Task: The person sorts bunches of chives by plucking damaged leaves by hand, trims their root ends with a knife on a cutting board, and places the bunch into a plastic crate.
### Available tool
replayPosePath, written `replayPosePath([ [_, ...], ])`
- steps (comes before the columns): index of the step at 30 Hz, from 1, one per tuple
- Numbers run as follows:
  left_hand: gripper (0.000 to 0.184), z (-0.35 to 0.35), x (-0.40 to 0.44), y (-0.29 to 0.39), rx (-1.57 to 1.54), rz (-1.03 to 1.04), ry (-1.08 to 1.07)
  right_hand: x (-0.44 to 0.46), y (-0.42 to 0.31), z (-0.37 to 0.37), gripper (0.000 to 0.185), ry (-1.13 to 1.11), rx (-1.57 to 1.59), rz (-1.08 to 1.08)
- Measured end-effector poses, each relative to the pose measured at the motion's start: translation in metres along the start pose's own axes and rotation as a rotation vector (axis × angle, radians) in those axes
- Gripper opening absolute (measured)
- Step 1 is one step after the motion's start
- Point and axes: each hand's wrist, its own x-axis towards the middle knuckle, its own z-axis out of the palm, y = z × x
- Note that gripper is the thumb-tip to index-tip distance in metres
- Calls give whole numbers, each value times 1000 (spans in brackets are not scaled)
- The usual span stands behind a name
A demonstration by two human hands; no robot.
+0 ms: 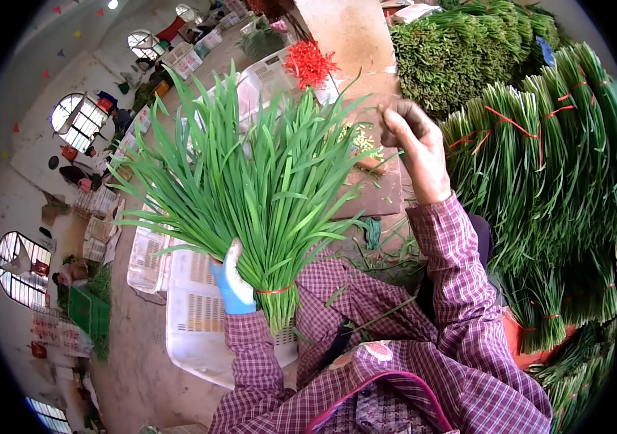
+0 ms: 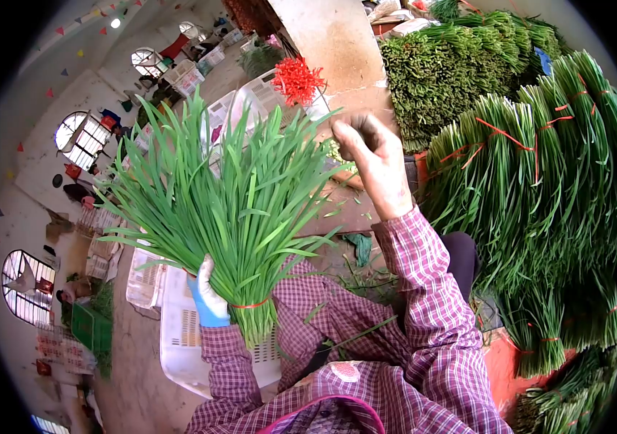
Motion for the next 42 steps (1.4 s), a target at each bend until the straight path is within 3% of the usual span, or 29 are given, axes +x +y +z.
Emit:
replayPosePath([
  [2, 43, -11, 5, -3, -32, -1, -25, -23, -4, 4, 24, 57, -140, 100],
  [4, 43, 0, 6, 2, -44, 13, 28, -49, 3, 8, 28, 20, -323, -1],
  [6, 44, 12, 9, 10, -51, 42, 7, -83, -6, 21, 48, -87, -349, 115],
  [8, 45, 26, 16, 15, 39, 85, 58, -115, 13, 30, 80, -299, -529, 169],
  [10, 46, 77, 7, 38, 54, 97, 31, -141, 44, 53, 106, -406, -632, 85],
  [11, 45, 99, 0, 43, 103, 97, -21, -139, 51, 65, 117, -470, -559, 159],
  [12, 45, 121, -9, 50, 149, 99, -74, -135, 69, 79, 117, -442, -409, 106],
  [14, 49, 144, -19, 51, 200, 62, -349, -119, 74, 89, 108, -287, -302, 202],
  [15, 61, 152, -21, 51, 214, 165, -506, -110, 76, 84, 97, -236, 25, 345],
  [16, 78, 149, -19, 52, 293, 124, -595, -105, 63, 74, 86, -229, 90, 492],
  [18, 83, 144, -23, 72, 427, 264, -622, -106, 87, 49, 78, -209, 248, 534],
  [19, 71, 134, -21, 83, 469, 258, -673, -106, 98, 33, 66, -242, 395, 622],
  [21, 51, 86, -8, 86, 424, -164, -775, -107, 93, 13, 62, -232, 600, 709],
  [22, 51, 69, -1, 73, 420, -169, -788, -109, 100, 3, 63, -245, 691, 759],
  [24, 62, 44, 7, 48, 486, -423, -882, -113, 110, -3, 67, -247, 751, 788],
  [27, 74, 33, 0, -8, 213, -470, -839, -116, 99, 14, 83, -342, 835, 774],
  [28, 78, 39, 0, -32, 68, -277, -861, -118, 99, 18, 88, -379, 810, 801],
  [30, 79, 69, -5, -22, 72, -278, -740, -120, 99, 28, 93, -476, 786, 759],
  [31, 77, 69, 0, -25, 32, -352, -600, -120, 111, 29, 92, -576, 780, 756],
  [32, 76, 69, 5, -28, -9, -423, -463, -125, 114, 32, 84, -534, 765, 683],
  [35, 66, 67, 14, -36, 17, -330, -327, -101, 101, 23, 69, -645, 369, 548],
  [38, 53, 77, 3, -19, 27, -243, -242, -87, 73, 41, 75, -397, 486, 570],
  [40, 42, 90, -3, -5, 88, -184, -314, -79, 82, 60, 84, -295, 344, 432],
  [42, 35, 100, -10, 6, 87, -122, -314, -76, 69, 84, 79, -115, 396, 396],
])
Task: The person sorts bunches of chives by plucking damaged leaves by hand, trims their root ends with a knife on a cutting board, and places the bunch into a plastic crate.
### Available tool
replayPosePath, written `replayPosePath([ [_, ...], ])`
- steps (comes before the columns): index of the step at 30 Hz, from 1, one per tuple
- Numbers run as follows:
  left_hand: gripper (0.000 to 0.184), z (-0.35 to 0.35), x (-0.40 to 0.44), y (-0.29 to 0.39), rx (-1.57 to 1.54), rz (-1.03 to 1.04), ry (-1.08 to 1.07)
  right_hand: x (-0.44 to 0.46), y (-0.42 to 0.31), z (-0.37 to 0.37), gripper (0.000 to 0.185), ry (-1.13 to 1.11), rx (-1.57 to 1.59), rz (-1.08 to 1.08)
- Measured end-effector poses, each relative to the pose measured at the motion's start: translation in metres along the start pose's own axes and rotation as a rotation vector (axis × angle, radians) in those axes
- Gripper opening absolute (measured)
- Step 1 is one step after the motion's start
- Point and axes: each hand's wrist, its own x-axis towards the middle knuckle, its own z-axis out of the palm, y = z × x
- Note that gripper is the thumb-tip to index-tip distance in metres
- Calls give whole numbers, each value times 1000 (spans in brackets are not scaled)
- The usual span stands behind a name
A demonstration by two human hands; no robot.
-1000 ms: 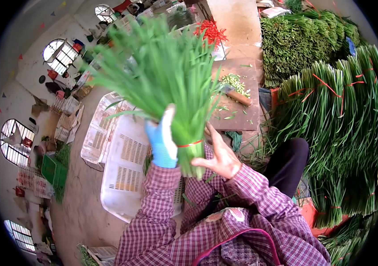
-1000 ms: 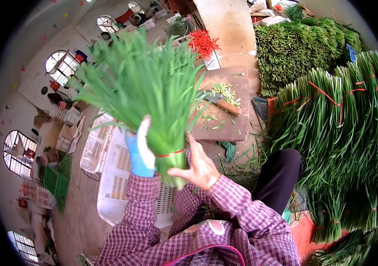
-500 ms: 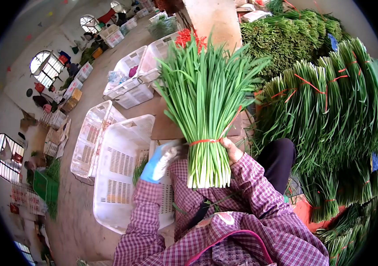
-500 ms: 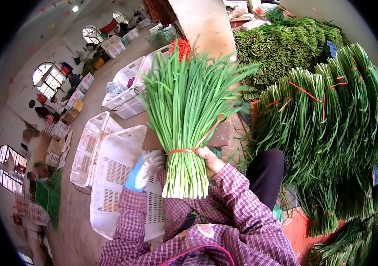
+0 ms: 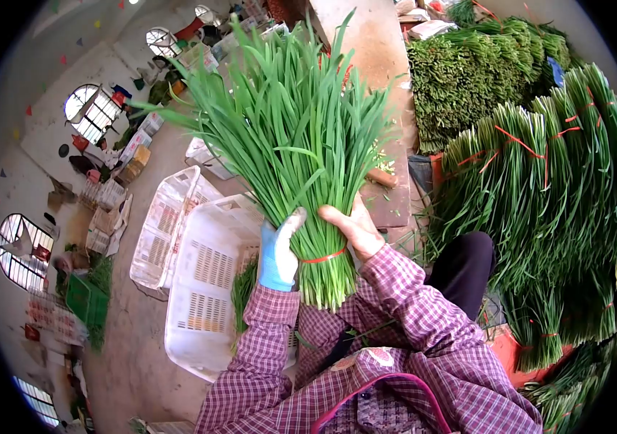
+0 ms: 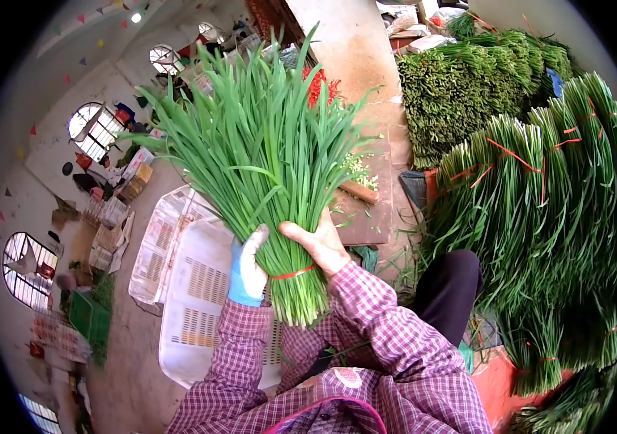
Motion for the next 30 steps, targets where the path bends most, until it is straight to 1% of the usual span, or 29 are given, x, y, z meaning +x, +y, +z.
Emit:
replayPosePath([
  [1, 35, 0, 0, 1, 12, 2, -4, 2, 3, 5, 72, 102, 2, -3],
  [2, 36, 1, 0, 3, 25, 4, -8, 5, 5, 5, 72, 104, 5, -4],
  [4, 34, 5, -1, 4, -220, -53, 61, 8, 4, 5, 67, 173, 81, 26],
  [5, 35, -2, 1, -2, -247, -80, 64, 8, 5, 8, 62, 200, 163, 6],
  [7, 35, -10, 1, -6, -272, -111, 67, 6, 5, 11, 60, 197, 183, 40],
  [9, 40, -13, -2, -9, -379, -130, -8, 5, 7, 11, 57, 191, 211, 82],
  [13, 42, -14, -7, -8, -370, -159, 19, 2, 8, 13, 55, 201, 283, 109],
  [15, 50, -13, -8, -5, -310, -96, -13, 1, 11, 13, 58, 224, 144, 79],
  [16, 50, -15, -8, -7, -308, -94, -15, 0, 13, 13, 58, 223, 146, 76],
  [18, 57, -19, -9, -10, 105, 64, 15, -1, 14, 15, 60, 204, -46, -71],
  [19, 61, -15, -9, -11, 127, 102, 8, -3, 11, 16, 60, 203, -115, -85],
  [22, 49, 1, -7, -3, 164, 46, 48, -5, 12, 21, 60, 223, -123, -113],
  [23, 49, 1, -9, -3, 163, 45, 52, -7, 10, 21, 60, 226, -102, -86],
  [24, 41, 1, -10, -3, 36, 11, 119, -7, 11, 19, 60, 224, -103, -84],
  [25, 33, 2, -9, -2, -91, -21, 182, -4, 13, 16, 59, 225, -17, -84],
  [27, 32, -4, -5, -9, -127, -21, 200, -1, 16, 12, 58, 235, 126, -75],
  [30, 27, -11, -4, -12, -201, -43, 235, 0, 20, 10, 58, 242, 207, -18],
])
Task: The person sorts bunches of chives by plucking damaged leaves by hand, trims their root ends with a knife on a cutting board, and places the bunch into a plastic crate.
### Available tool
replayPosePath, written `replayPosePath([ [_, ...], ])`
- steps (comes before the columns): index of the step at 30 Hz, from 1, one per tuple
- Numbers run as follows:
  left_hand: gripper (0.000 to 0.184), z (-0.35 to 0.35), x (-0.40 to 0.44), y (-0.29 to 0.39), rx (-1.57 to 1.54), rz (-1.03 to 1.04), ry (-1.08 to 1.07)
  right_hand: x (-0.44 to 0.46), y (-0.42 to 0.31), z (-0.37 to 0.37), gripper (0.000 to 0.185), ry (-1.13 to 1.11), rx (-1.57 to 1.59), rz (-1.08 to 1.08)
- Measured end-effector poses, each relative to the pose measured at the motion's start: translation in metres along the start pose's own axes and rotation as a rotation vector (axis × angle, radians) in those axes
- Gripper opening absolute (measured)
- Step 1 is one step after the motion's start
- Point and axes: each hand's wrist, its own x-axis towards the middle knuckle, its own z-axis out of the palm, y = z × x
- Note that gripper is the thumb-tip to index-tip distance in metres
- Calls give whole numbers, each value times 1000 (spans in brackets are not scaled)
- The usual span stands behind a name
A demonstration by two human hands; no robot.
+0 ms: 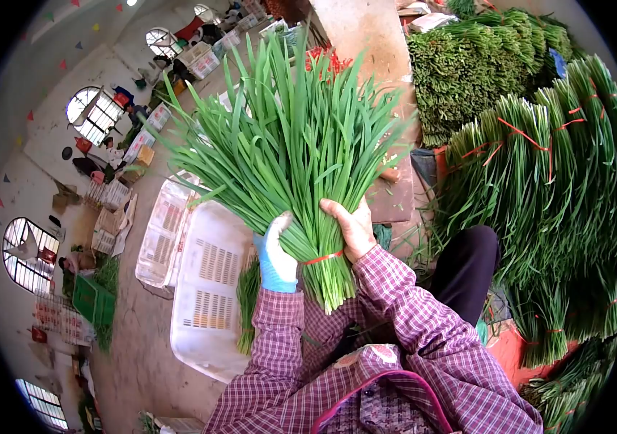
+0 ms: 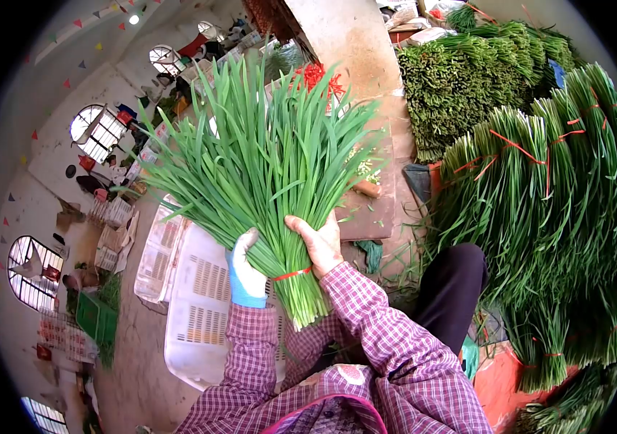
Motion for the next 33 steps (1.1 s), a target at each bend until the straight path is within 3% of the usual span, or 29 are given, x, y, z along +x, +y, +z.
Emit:
replayPosePath([
  [5, 30, 5, -6, 10, 127, 124, 32, 4, 1, -5, 64, -85, -39, 79],
  [7, 31, -2, -4, 11, 186, 115, 23, 7, -6, -11, 73, -183, -270, 66],
  [8, 31, -6, -3, 12, 242, 107, 12, 7, -13, -18, 87, -260, -330, 75],
  [10, 33, -13, 3, 11, 195, 88, 69, 11, -16, -40, 78, -278, -581, 30],
  [12, 36, -18, 6, 9, 137, 129, 74, -2, -66, -42, 66, -334, -1314, 48],
  [13, 37, -12, 2, 13, 157, 144, 73, -9, -77, -35, 44, -359, -1404, -71],
  [14, 37, -10, 1, 13, 160, 140, 75, -16, -83, -25, 44, -358, -1403, -65],
  [16, 37, -7, -2, 12, 185, 180, 51, -30, -82, 8, 31, -434, -1274, -458],
  [18, 37, -3, -8, 12, 256, 190, 2, -25, -75, 40, 28, -506, -1352, -968],
  [19, 39, -5, -7, 10, 207, 207, -31, -15, -64, 42, 36, -587, -1409, -1021],
  [23, 43, -27, -1, 7, 64, 121, 6, 19, -44, 19, 57, -512, -1693, -1066],
  [28, 45, -49, 7, 2, -141, -2, -19, 12, -44, 0, 49, -393, -1779, -994],
  [33, 44, -65, 10, -4, -30, 20, -66, 13, -42, -1, 47, -400, -1760, -995],
])
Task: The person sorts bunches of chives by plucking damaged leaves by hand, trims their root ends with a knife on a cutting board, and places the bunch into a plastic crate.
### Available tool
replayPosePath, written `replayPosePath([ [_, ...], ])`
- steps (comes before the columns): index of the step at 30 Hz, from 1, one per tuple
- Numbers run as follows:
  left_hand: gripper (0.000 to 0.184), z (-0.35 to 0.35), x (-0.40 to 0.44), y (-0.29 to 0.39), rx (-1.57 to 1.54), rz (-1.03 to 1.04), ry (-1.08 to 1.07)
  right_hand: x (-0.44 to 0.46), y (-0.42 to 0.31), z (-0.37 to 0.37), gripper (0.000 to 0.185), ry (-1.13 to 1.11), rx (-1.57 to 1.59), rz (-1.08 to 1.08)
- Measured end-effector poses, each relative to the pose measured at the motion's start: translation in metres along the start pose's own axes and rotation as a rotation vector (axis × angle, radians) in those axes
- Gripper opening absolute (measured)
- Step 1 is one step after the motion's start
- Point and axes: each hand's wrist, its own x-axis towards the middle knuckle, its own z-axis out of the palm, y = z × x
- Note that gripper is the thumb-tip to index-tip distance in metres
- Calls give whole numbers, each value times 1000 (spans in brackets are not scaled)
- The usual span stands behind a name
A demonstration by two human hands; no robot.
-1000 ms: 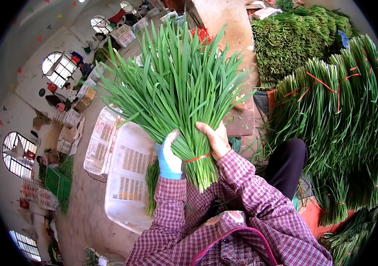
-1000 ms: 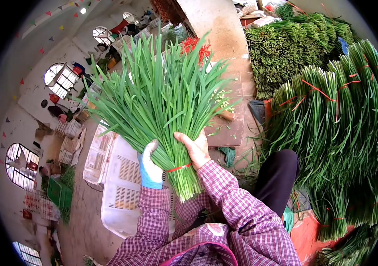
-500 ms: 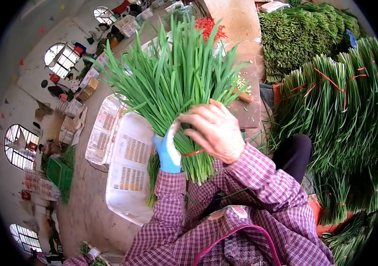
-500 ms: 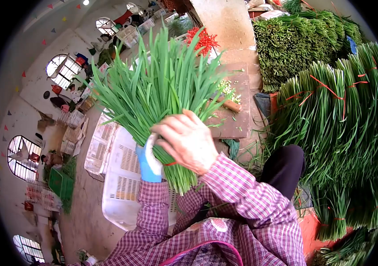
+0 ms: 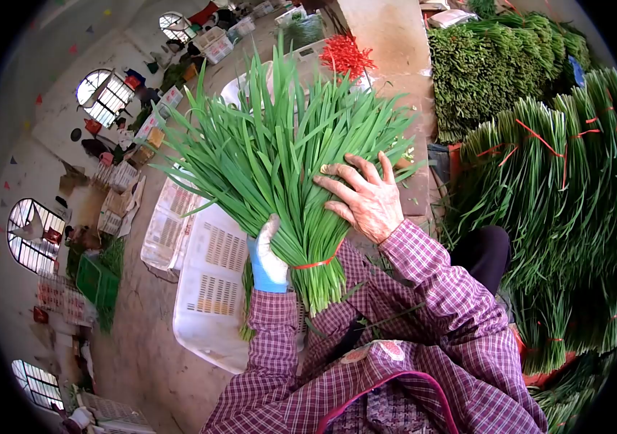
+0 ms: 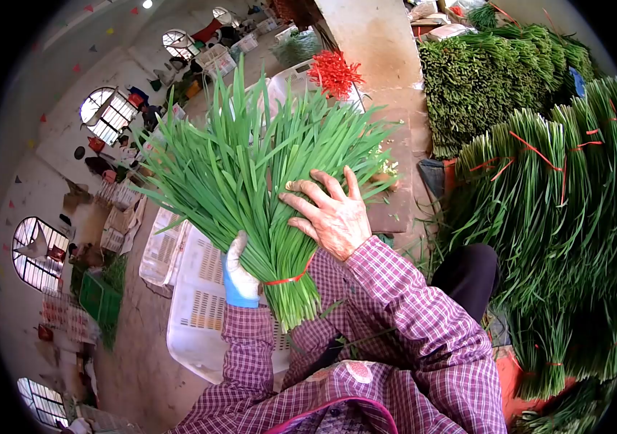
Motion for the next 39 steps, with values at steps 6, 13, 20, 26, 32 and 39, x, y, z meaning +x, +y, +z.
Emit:
replayPosePath([
  [6, 42, 8, -6, 7, -141, -39, -38, 2, -3, -2, 42, 37, 16, -3],
  [13, 43, 8, -9, 9, -13, 35, 0, 6, -4, -9, 34, 60, -5, -12],
  [20, 45, 15, -16, 17, 167, 72, 62, 9, -2, -11, 32, 33, -7, -30],
  [26, 44, 17, -15, 20, 10, 78, 80, 17, -1, -19, 28, 53, 18, -120],
  [32, 42, 16, -15, 23, 39, 94, 103, 19, 8, -16, 29, -33, 18, -222],
  [39, 46, 17, -18, 25, 271, 177, 57, 19, 3, -18, 23, 25, 89, -140],
])
